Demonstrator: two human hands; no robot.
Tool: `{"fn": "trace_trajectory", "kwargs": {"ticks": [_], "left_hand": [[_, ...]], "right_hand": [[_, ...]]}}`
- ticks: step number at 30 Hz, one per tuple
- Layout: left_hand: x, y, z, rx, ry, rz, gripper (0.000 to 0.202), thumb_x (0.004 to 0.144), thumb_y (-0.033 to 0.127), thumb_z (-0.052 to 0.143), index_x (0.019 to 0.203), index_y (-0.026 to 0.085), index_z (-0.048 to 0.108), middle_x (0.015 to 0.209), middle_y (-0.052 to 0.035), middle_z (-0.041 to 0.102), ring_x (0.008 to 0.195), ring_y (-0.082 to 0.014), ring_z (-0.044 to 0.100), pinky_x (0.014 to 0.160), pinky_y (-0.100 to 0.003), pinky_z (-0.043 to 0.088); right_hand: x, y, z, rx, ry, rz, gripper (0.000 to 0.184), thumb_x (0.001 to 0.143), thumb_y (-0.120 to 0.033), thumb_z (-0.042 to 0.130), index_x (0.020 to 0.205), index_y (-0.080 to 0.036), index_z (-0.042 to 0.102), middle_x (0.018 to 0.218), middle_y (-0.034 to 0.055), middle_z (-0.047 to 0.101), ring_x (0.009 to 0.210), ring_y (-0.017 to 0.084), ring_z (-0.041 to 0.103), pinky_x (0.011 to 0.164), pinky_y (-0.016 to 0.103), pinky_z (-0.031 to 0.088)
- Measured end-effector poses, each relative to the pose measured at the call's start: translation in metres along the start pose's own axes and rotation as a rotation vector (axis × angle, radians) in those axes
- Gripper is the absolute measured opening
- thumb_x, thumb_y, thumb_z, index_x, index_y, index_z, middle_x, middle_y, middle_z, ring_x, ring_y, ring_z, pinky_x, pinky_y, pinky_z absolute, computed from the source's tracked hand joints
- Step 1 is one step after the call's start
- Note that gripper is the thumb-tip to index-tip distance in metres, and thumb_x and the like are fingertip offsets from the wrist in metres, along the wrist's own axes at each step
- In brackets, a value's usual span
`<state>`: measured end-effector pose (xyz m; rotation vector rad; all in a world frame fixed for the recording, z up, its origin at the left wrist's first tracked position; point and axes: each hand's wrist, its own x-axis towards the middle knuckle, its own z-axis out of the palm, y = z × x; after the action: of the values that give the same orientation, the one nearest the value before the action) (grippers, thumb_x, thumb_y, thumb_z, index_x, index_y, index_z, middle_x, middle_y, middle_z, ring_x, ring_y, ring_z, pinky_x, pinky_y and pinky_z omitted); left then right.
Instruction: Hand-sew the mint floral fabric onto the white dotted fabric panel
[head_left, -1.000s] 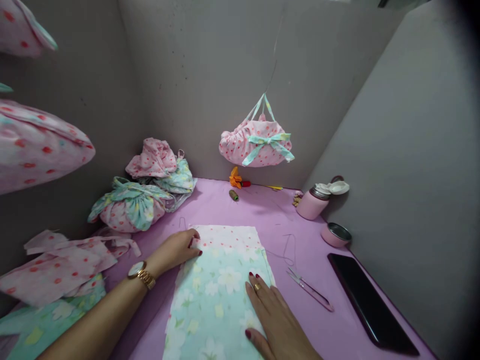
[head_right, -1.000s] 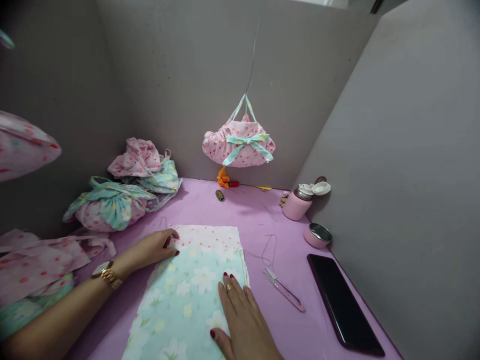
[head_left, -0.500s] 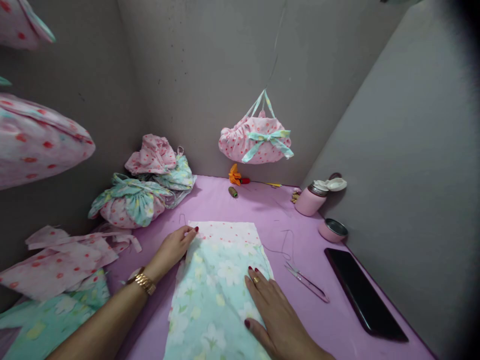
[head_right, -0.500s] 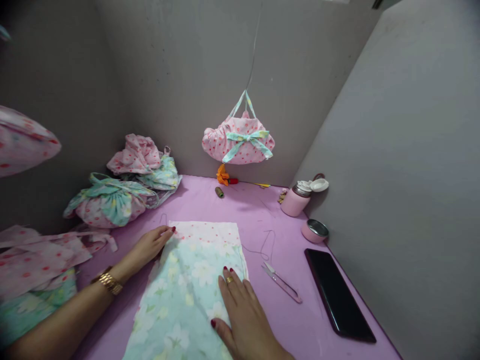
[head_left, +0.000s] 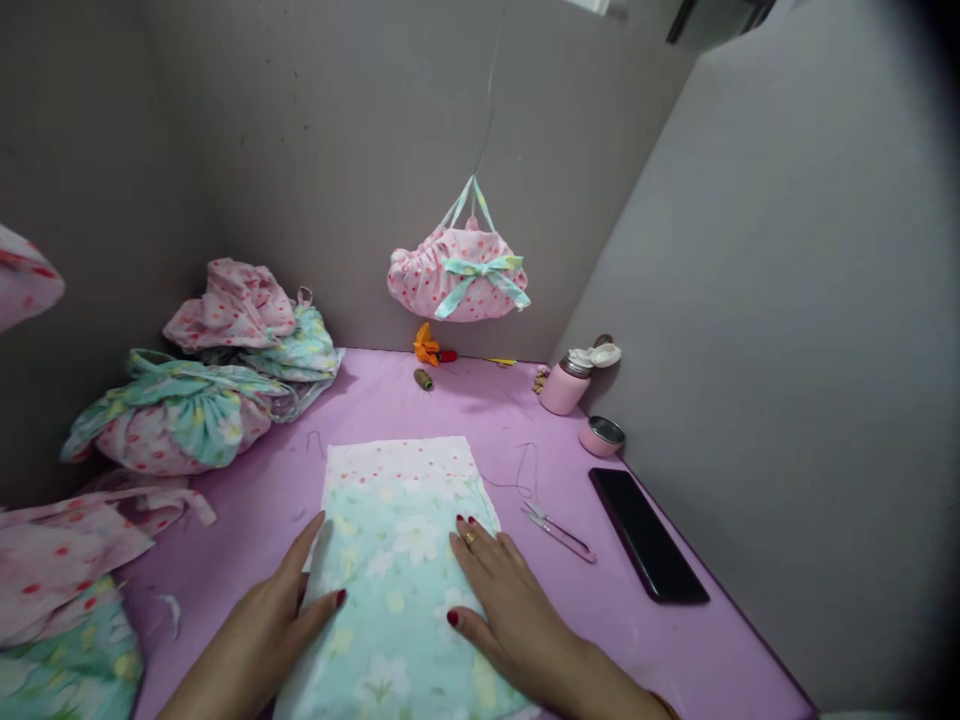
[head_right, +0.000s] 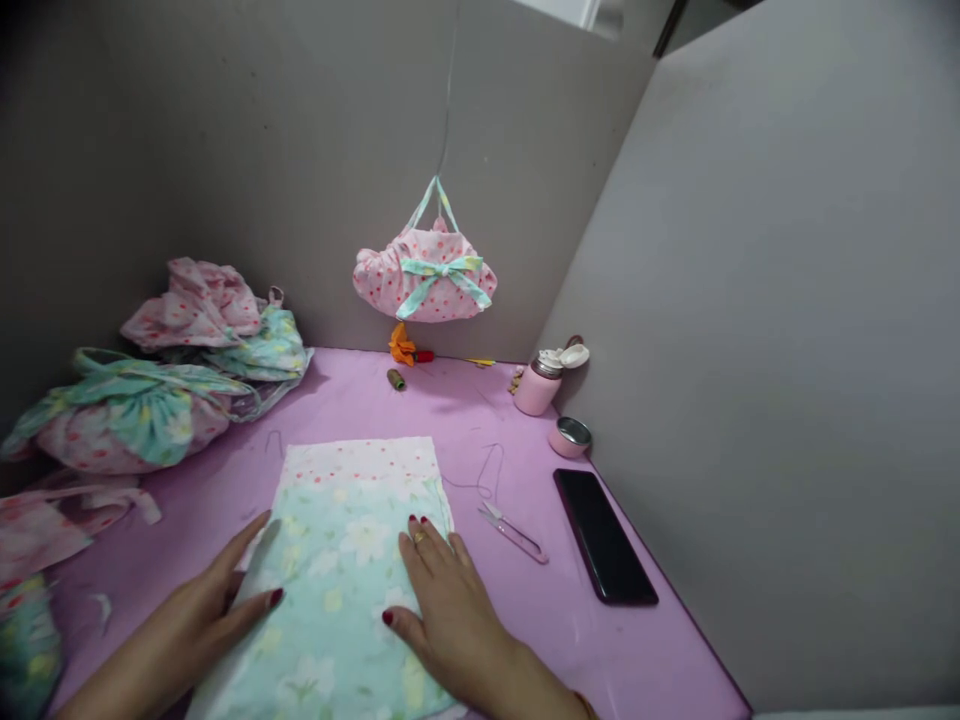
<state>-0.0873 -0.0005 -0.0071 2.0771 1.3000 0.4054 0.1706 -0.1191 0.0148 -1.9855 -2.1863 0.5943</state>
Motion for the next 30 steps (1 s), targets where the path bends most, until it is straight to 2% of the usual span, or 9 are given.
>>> {"fn": "trace_trajectory", "kwargs": {"ticks": [2, 4, 6, 8, 13, 17, 22, 26, 30], "left_hand": [[0.001, 0.005, 0.003, 0.201, 0.095, 0.077, 0.075, 0.083, 0.045, 0.045, 0.143, 0.013, 0.013, 0.109, -0.0158, 0.067, 0.098, -0.0324, 0.063, 0.08, -0.041, 0.051], [0.008, 0.017, 0.009, 0.336, 0.177, 0.253, 0.074, 0.083, 0.047, 0.045, 0.142, 0.011, 0.018, 0.128, -0.0203, 0.054, 0.115, -0.0323, 0.052, 0.093, -0.044, 0.044], [0.014, 0.029, 0.018, 0.421, 0.144, 0.441, 0.066, 0.086, 0.048, 0.041, 0.14, 0.011, 0.026, 0.143, -0.0187, 0.035, 0.129, -0.0314, 0.034, 0.1, -0.046, 0.037], [0.018, 0.034, 0.026, 0.498, 0.043, 0.541, 0.06, 0.089, 0.048, 0.037, 0.139, 0.017, 0.03, 0.146, -0.0128, 0.028, 0.133, -0.0315, 0.027, 0.1, -0.051, 0.035], [0.022, 0.024, 0.022, 0.598, -0.067, 0.44, 0.064, 0.086, 0.053, 0.036, 0.137, 0.014, 0.036, 0.144, -0.013, 0.031, 0.131, -0.0351, 0.027, 0.098, -0.055, 0.035], [0.031, 0.05, 0.017, 0.595, -0.097, 0.403, 0.053, 0.086, 0.04, 0.041, 0.133, 0.015, 0.043, 0.142, -0.0136, 0.034, 0.129, -0.032, 0.035, 0.1, -0.056, 0.032], [0.042, 0.093, 0.039, 0.461, -0.22, 0.488, 0.056, 0.088, 0.042, 0.036, 0.138, 0.016, 0.034, 0.146, -0.0117, 0.027, 0.133, -0.0327, 0.026, 0.101, -0.058, 0.028], [0.045, 0.088, 0.054, 0.402, -0.186, 0.545, 0.058, 0.09, 0.051, 0.026, 0.14, 0.022, 0.028, 0.147, -0.0084, 0.025, 0.135, -0.0343, 0.019, 0.103, -0.063, 0.018], [0.045, 0.082, 0.053, 0.401, -0.206, 0.541, 0.059, 0.09, 0.052, 0.026, 0.141, 0.022, 0.027, 0.148, -0.0089, 0.023, 0.135, -0.0348, 0.018, 0.103, -0.063, 0.018]], "right_hand": [[0.005, -0.002, -0.004, -0.002, 0.028, 0.021, 0.066, 0.091, -0.045, 0.036, 0.144, -0.014, 0.013, 0.15, 0.0073, 0.005, 0.137, 0.023, 0.003, 0.11, 0.047, 0.01], [0.012, -0.004, -0.007, -0.015, 0.062, 0.032, 0.069, 0.091, -0.047, 0.036, 0.144, -0.012, 0.009, 0.15, 0.0084, 0.002, 0.137, 0.023, 0.0, 0.11, 0.047, 0.009], [0.017, -0.003, -0.008, -0.027, 0.067, 0.03, 0.071, 0.09, -0.049, 0.036, 0.144, -0.011, 0.009, 0.15, 0.0096, 0.003, 0.137, 0.024, 0.0, 0.11, 0.048, 0.008], [0.018, 0.0, -0.006, -0.033, 0.053, 0.029, 0.073, 0.089, -0.052, 0.035, 0.144, -0.011, 0.011, 0.15, 0.0105, 0.005, 0.137, 0.024, 0.003, 0.109, 0.049, 0.009], [0.009, 0.017, -0.01, -0.08, 0.131, 0.069, 0.061, 0.09, -0.045, 0.04, 0.14, -0.013, 0.027, 0.146, 0.0127, 0.025, 0.133, 0.028, 0.022, 0.106, 0.05, 0.018], [0.026, 0.045, -0.04, -0.155, 0.412, 0.243, 0.032, 0.092, -0.021, 0.04, 0.12, -0.021, 0.054, 0.122, 0.0061, 0.055, 0.113, 0.019, 0.047, 0.098, 0.031, 0.033], [0.075, 0.104, -0.078, -0.191, 0.474, 0.443, 0.025, 0.089, -0.016, 0.046, 0.111, -0.012, 0.057, 0.11, 0.0144, 0.056, 0.107, 0.024, 0.05, 0.09, 0.035, 0.041], [0.095, 0.134, -0.079, -0.186, 0.411, 0.48, 0.024, 0.089, -0.028, 0.053, 0.109, -0.014, 0.056, 0.108, 0.0076, 0.057, 0.093, 0.02, 0.058, 0.079, 0.039, 0.049], [0.094, 0.138, -0.071, -0.167, 0.433, 0.474, 0.024, 0.09, -0.028, 0.052, 0.109, -0.015, 0.055, 0.11, 0.0074, 0.057, 0.093, 0.02, 0.058, 0.079, 0.039, 0.049]]}}
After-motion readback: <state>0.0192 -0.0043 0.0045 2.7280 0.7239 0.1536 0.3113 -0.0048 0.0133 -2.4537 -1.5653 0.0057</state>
